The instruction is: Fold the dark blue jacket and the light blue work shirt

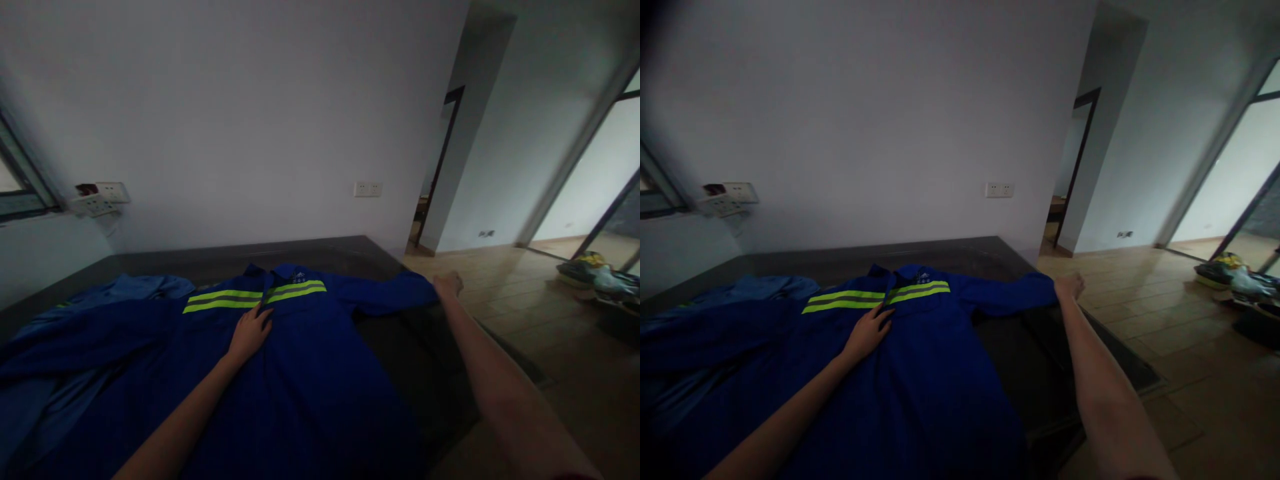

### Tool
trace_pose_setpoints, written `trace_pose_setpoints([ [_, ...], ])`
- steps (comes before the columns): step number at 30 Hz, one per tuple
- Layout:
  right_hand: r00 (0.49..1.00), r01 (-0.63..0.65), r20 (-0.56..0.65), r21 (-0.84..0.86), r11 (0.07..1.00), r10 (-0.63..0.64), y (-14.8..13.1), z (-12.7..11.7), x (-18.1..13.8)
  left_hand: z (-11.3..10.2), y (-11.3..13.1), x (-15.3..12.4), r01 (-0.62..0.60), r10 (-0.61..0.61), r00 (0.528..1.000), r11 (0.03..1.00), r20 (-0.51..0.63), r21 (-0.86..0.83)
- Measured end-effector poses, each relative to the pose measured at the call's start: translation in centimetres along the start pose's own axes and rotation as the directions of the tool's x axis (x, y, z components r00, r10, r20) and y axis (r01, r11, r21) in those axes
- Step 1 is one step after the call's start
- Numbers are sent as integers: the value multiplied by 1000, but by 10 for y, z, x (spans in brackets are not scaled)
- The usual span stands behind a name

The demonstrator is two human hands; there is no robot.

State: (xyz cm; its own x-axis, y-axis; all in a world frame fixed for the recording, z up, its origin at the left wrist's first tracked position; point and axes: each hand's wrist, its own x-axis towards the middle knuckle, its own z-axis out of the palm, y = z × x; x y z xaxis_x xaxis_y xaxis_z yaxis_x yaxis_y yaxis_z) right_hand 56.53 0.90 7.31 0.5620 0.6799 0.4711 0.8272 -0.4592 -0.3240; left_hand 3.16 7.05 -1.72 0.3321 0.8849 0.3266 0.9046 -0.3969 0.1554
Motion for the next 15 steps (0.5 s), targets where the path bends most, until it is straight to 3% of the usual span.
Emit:
trace_pose_setpoints([
  [3, 998, 63, 4, 58, 996, -63, -34, 6, 0, -3, 4, -1, 0, 0, 1000, 1000, -2, 8],
  [5, 978, 195, 45, 123, 973, -202, -72, 13, -8, -4, 5, -2, 1, -1, 1000, 1000, 0, 4],
  [7, 925, 343, 94, 203, 917, -367, -115, 22, -31, -5, 6, -3, 6, -6, 1000, 1000, 5, -2],
  [8, 880, 421, 117, 253, 871, -460, -136, 27, -49, -5, 6, -4, 10, -10, 1000, 1000, 8, -5],
  [11, 653, 610, 190, 441, 658, -733, -187, 41, -114, -7, 5, -4, 13, -13, 1000, 1000, 22, -17],
  [13, 549, 628, 308, 462, 627, -777, -205, 50, -153, -7, 6, -4, 7, -6, 999, 1000, 36, -23],
  [15, 488, 626, 432, 433, 649, -759, -209, 58, -178, -8, 6, -5, 4, -3, 999, 1000, 49, -28],
])
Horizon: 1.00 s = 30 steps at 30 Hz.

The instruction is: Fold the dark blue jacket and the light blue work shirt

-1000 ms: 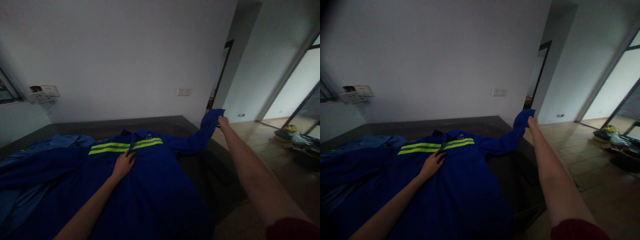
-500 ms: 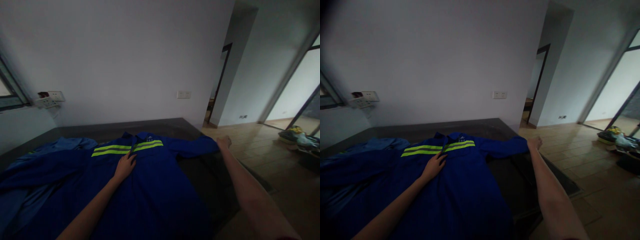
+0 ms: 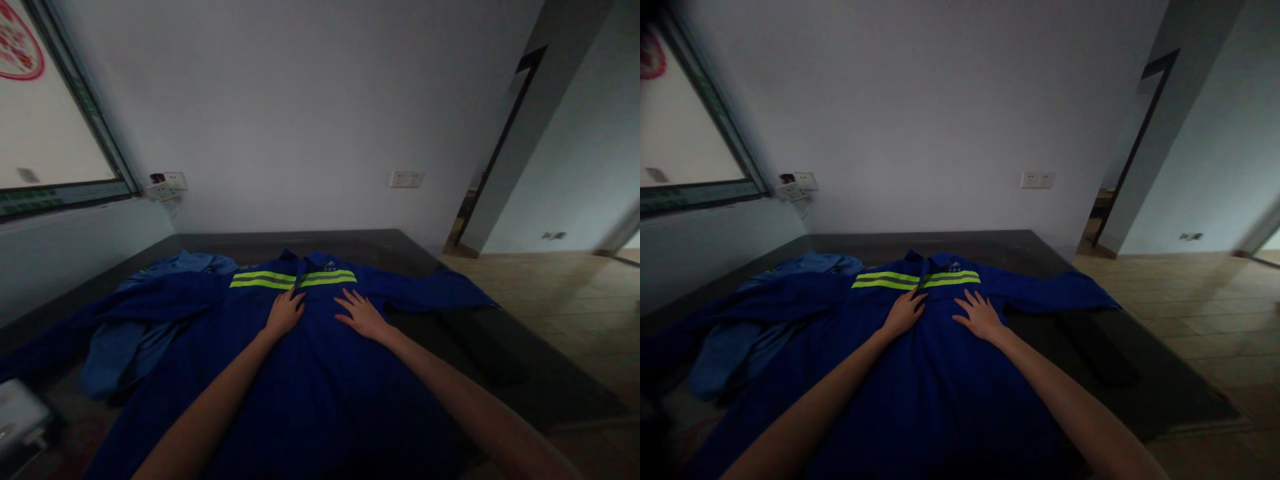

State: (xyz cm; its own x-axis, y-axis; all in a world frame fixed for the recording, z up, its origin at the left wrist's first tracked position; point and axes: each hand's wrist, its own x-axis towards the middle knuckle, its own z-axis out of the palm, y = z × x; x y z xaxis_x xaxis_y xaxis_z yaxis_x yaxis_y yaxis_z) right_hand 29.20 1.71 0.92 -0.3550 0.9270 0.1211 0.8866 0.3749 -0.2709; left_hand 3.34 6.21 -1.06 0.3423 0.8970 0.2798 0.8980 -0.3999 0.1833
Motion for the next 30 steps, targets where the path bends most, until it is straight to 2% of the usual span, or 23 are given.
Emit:
trace_pose_setpoints([
  [3, 995, -49, 86, -41, 998, 52, 2, 14, -9, 0, 0, -2, -3, 3, 1000, 1000, 21, -24],
  [8, 996, -42, 78, -66, 997, 47, 12, 11, -25, -7, 0, -15, -56, 66, 993, 993, 99, -106],
  [14, 998, -38, 53, -92, 995, 43, 3, 12, -49, -21, 9, -38, -51, 77, 984, 985, 160, -163],
  [22, 999, -13, 28, -97, 995, 16, -13, 17, -107, -48, 26, -94, -70, 152, 937, 963, 314, -259],
  [26, 999, -4, 49, -38, 999, 6, -21, 2, -118, -68, 28, -111, -65, 176, 925, 947, 336, -315],
  [28, 1000, -5, 23, 5, 1000, 5, -27, -17, -107, -81, 25, -103, -36, 142, 937, 948, 319, -317],
  [30, 999, 14, -49, 57, 998, -11, -34, -40, -84, -95, 18, -81, 9, 61, 966, 963, 252, -270],
])
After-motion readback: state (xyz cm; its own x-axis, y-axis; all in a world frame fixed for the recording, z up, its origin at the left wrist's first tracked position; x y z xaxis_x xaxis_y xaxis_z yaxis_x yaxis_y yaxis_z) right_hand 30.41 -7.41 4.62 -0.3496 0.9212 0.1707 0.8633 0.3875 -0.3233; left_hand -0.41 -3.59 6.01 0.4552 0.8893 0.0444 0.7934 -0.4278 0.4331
